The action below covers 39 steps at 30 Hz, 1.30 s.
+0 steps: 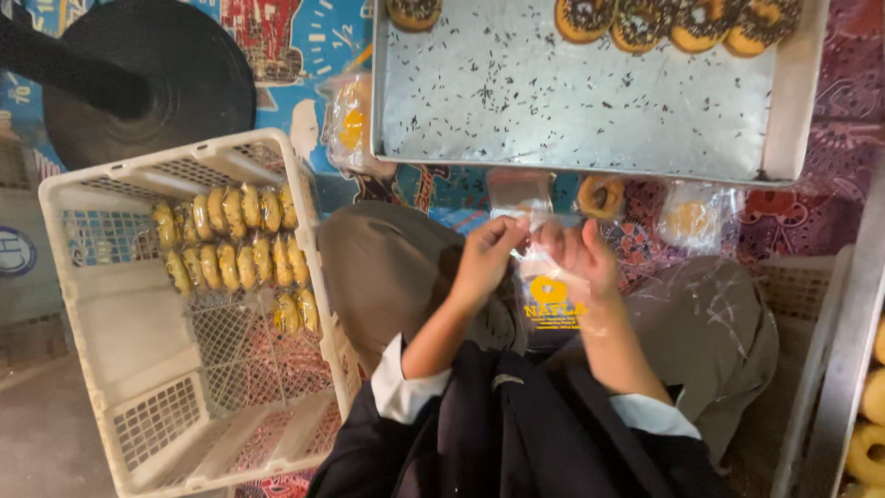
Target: The person picks donuts from a metal tray and places them into small plastic bags. The person then places the packaged donuts into a white plastic crate.
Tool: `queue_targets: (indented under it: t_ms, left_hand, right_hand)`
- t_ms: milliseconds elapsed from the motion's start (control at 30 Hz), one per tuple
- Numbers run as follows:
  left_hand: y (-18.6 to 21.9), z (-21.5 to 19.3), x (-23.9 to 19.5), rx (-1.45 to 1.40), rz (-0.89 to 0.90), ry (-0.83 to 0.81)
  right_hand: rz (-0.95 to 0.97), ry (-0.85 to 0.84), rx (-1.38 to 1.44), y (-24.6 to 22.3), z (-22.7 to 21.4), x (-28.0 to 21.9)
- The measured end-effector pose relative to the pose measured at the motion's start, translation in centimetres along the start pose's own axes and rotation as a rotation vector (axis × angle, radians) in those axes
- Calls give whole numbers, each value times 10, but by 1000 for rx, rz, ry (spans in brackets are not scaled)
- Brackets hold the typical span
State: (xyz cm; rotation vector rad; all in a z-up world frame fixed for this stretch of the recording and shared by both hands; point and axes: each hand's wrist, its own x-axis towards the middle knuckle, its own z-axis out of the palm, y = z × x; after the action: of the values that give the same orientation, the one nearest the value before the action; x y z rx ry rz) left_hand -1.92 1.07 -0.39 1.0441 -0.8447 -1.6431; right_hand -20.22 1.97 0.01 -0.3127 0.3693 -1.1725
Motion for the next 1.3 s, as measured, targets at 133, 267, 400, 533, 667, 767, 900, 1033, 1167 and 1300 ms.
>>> queue_targets:
  t_ms: [133,267,400,533,667,767,900,1033,1167,1300]
  left_hand:
    - [15,9,-6,-114,61,-2]
    - [61,-3,-18,-680,-114,204]
    - [89,-17,-24,-832,-159,110]
    - [100,-64,8,-710,-120,367]
    - [102,-79,20,-837,-59,397]
    - [105,-67,22,-841,-138,364]
    - [112,-54,25,-862,-99,281]
    - [119,-43,33,-963,-79,285]
    - [110,-14,19,-952,-10,154]
    - [107,24,-2,-833,-16,237]
  right_hand:
    - [78,-118,-303,3,13,-8]
    - [-47,-68,-689,-16,55,-24]
    - [-403,-560,-2383,-21,119,2]
    - [0,-127,-1677,-72,120,108]
    - [-515,117,-2501,-156,34,239]
    - [-548,94,-2662,-170,4,280]
    - [-519,-94,-2090,-116,62,224]
    - [-614,-216,-1652,-58,123,92]
    - [-748,-242,-1622,-26,115,20]
    - [-750,-11,-1699,-15,134,18]
